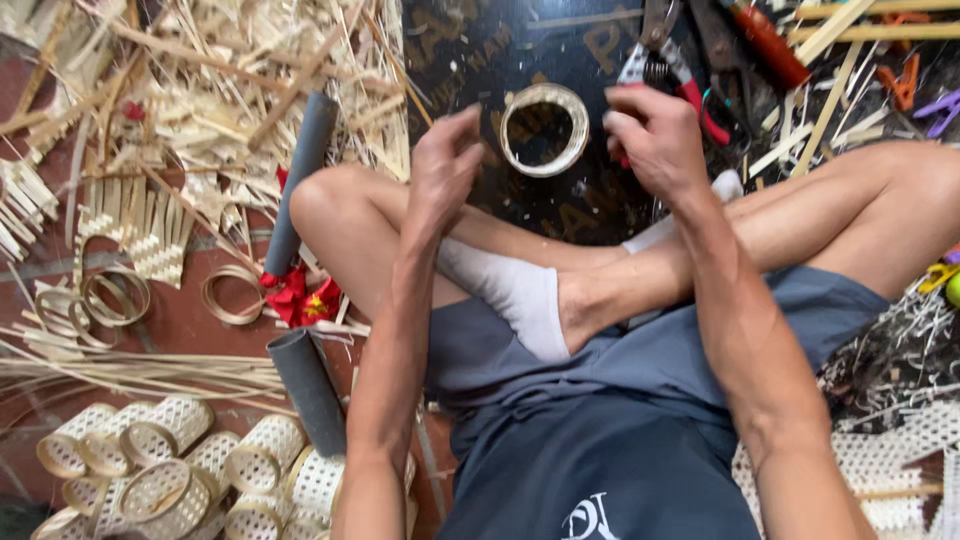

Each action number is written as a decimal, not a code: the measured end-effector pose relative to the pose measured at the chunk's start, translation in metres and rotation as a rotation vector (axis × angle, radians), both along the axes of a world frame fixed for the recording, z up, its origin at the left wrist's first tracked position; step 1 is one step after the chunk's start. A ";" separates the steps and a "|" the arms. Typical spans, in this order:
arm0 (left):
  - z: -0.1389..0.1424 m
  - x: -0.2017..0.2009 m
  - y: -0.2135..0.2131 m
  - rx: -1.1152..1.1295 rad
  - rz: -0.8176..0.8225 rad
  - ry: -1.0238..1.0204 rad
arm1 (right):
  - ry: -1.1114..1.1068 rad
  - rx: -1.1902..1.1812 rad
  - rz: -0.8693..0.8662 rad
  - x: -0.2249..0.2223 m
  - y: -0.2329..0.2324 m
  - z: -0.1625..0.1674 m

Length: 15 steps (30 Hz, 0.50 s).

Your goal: The person sits on the workshop floor cutting thin bamboo strips with pliers, marking a strip with a marker, and wrapping woven perforated bamboo mesh around cylindrical forms. They press and fit the mesh onto the cylinders and trim the mesh edges with scissors.

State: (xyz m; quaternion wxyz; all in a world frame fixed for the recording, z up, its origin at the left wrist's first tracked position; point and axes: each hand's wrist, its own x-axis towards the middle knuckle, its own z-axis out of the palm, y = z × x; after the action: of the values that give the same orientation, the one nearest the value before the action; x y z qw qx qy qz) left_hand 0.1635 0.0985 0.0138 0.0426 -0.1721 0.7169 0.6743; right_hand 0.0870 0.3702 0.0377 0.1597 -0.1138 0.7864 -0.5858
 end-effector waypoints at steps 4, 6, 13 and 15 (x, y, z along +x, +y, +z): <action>0.003 -0.011 0.003 -0.341 -0.264 0.135 | 0.126 0.097 0.287 -0.008 -0.005 0.005; 0.007 -0.009 0.007 -0.235 -0.273 0.095 | 0.063 0.094 0.243 -0.006 -0.008 0.003; 0.007 0.004 0.015 -0.147 -0.253 0.065 | -0.080 -0.136 0.141 0.006 -0.015 -0.010; 0.006 0.002 0.016 -0.289 -0.245 0.182 | -0.022 -0.030 0.051 0.005 -0.014 -0.009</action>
State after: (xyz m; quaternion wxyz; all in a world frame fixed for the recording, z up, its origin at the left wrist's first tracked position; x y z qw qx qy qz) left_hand 0.1654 0.1141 0.0197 0.0344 -0.0262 0.8226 0.5670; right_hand 0.0924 0.3565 0.0290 0.1814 -0.1295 0.7727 -0.5944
